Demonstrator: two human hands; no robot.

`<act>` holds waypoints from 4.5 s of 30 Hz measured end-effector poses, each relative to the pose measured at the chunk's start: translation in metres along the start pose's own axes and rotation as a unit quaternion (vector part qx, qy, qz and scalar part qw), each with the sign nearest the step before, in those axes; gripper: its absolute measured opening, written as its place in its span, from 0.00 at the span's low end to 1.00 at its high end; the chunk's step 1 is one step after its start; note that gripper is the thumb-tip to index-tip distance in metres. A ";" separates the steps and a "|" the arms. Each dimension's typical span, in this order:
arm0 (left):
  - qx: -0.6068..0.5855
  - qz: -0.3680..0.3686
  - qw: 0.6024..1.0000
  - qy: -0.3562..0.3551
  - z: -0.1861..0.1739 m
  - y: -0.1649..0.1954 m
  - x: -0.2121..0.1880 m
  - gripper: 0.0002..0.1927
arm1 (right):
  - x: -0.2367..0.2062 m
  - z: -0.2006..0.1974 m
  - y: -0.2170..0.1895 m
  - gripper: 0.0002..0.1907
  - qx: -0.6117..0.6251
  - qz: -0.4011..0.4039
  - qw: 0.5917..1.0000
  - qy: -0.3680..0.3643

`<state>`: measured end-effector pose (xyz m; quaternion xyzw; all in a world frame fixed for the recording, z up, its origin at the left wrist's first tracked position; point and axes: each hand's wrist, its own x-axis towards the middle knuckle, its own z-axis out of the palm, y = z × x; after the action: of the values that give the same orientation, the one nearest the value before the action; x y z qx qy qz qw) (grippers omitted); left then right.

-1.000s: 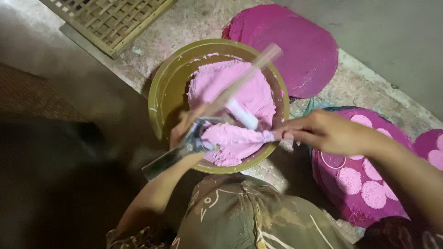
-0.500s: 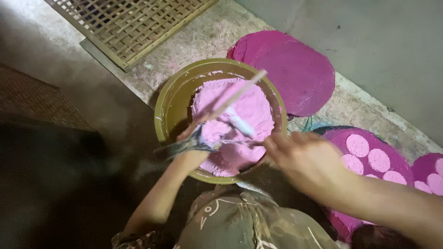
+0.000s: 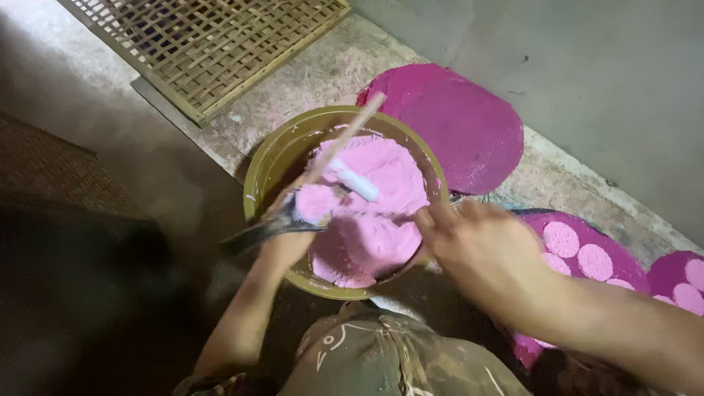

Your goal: The person scoops pink batter from a large basin into a wooden hand-held press mold, then stamps round batter discs onto round magenta boards, repeating the fill-and-press cycle and arranging the finished discs in rows on the boards.

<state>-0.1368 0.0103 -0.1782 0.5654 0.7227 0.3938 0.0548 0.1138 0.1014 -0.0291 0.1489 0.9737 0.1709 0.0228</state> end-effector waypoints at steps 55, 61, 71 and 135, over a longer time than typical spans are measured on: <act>-0.786 -0.096 0.517 -0.326 0.101 0.095 -0.056 0.21 | -0.050 0.120 0.006 0.49 0.893 -0.053 0.331 0.301; -0.538 -0.063 0.711 -0.448 0.114 0.197 -0.050 0.21 | -0.185 0.089 0.029 0.45 0.787 0.117 0.444 0.412; -0.357 0.182 0.782 -0.478 0.133 0.255 -0.037 0.18 | -0.282 0.050 0.040 0.22 0.305 0.003 0.875 0.375; -0.930 -0.090 0.289 -0.207 0.394 0.160 0.033 0.12 | -0.287 0.201 0.092 0.37 0.568 0.429 0.668 -0.216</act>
<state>0.1822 0.2465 -0.3352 0.1292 -0.1177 0.6645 0.7266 0.4327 0.1640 -0.1884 0.5675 0.6787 -0.4612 0.0675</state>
